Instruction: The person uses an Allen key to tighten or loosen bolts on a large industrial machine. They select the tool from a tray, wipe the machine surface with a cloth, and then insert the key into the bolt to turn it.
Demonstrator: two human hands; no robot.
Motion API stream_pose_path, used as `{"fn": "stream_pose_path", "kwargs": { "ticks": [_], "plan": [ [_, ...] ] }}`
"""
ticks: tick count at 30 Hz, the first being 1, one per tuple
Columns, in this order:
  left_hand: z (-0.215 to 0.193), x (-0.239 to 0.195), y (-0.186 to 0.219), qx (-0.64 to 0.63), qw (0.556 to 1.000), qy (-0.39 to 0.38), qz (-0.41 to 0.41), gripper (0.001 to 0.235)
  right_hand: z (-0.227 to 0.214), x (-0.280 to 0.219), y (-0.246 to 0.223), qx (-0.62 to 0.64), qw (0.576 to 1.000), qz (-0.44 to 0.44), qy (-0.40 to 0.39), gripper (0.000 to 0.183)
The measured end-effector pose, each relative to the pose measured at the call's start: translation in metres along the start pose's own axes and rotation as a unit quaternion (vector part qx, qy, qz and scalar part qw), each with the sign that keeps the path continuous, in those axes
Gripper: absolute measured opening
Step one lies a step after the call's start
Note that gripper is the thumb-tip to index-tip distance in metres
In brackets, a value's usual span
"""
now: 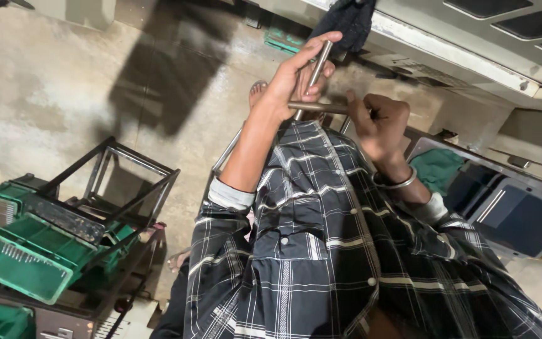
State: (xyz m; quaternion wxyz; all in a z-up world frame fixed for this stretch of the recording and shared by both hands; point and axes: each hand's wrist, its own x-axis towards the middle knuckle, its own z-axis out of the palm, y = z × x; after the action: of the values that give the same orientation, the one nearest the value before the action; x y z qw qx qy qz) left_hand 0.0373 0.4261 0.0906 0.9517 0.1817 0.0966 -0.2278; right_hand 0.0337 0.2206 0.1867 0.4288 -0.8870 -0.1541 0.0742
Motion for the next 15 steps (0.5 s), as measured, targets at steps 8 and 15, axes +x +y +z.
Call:
{"fn": "stream_pose_path", "kwargs": {
  "ticks": [8,15],
  "plan": [
    [-0.024,-0.003,0.015,-0.017,1.000,-0.007,0.005,0.041,0.026,0.009,-0.012,0.028,0.998,-0.049,0.026,0.047],
    [-0.032,-0.014,0.040,0.116,0.990,0.079,0.012,0.042,0.029,0.023,0.008,0.155,0.967,-0.096,0.177,0.053]
  ]
}}
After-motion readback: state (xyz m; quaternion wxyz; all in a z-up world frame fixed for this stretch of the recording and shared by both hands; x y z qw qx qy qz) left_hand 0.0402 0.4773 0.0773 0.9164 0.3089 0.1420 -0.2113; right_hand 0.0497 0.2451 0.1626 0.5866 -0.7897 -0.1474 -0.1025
